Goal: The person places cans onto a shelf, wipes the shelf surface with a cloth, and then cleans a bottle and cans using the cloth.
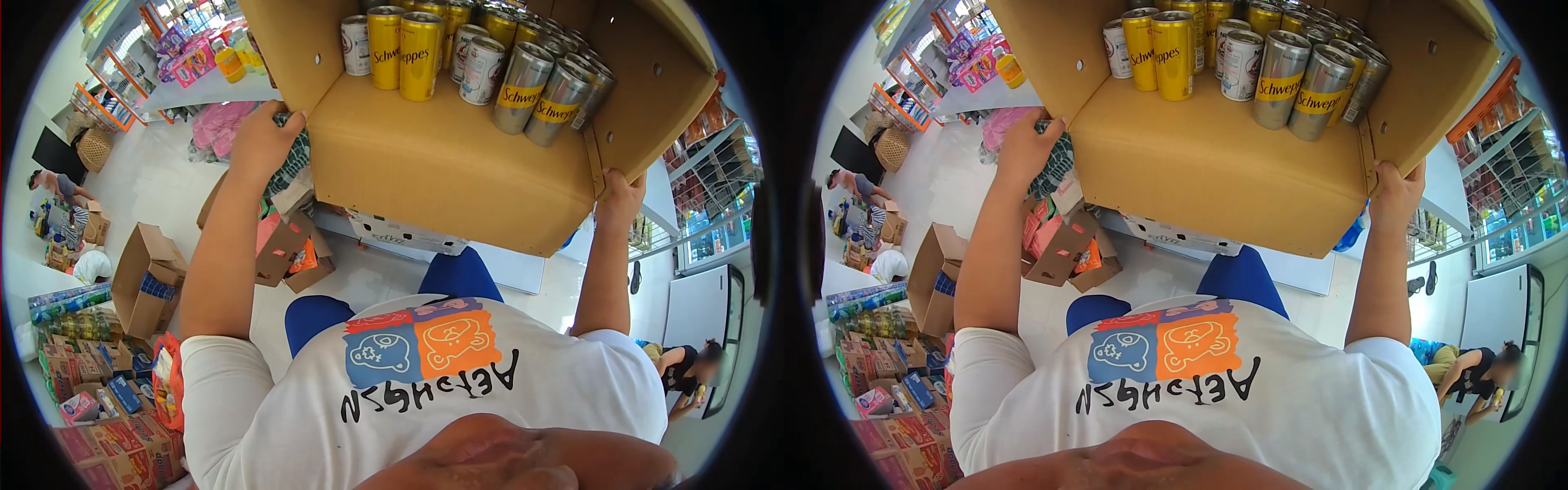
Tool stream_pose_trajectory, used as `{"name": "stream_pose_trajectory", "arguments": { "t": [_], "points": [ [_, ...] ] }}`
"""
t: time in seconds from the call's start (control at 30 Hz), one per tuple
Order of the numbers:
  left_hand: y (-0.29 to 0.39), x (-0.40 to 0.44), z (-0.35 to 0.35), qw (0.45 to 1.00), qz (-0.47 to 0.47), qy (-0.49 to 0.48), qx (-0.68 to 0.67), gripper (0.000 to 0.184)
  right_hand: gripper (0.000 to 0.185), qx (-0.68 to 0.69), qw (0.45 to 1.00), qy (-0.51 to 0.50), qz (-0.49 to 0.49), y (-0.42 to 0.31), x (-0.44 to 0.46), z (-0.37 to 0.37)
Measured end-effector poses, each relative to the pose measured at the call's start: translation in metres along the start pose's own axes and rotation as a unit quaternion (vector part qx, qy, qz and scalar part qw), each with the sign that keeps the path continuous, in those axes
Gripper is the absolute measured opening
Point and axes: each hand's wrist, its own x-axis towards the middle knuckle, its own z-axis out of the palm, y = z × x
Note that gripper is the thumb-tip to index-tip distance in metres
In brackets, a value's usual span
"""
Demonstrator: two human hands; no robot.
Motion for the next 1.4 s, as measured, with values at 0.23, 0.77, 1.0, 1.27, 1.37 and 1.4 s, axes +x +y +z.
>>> {"name": "stream_pose_trajectory", "arguments": {
  "t": [0.23,0.77,1.0,1.27,1.37,1.4],
  "points": [
    [-0.051,-0.066,0.017,0.976,0.002,0.060,-0.207,0.024,0.069,-0.332,0.909,0.114,-0.224,-0.017,-0.019,0.030],
    [-0.302,-0.246,0.324,0.425,-0.409,-0.582,-0.560,0.030,0.039,-0.285,0.764,-0.490,-0.308,0.042,-0.036,0.240],
    [-0.270,-0.240,0.363,0.517,-0.300,-0.723,-0.346,0.032,0.038,-0.182,0.816,-0.547,-0.042,0.047,-0.020,0.255],
    [-0.272,-0.231,0.416,0.630,-0.213,-0.722,-0.191,0.034,0.052,-0.181,0.787,-0.590,0.018,0.047,-0.010,0.266],
    [-0.276,-0.237,0.436,0.650,-0.199,-0.716,-0.157,0.035,0.054,-0.202,0.766,-0.610,0.013,0.048,-0.009,0.273],
    [-0.278,-0.239,0.441,0.655,-0.195,-0.714,-0.149,0.036,0.055,-0.215,0.755,-0.620,0.001,0.048,-0.008,0.271]
  ]
}}
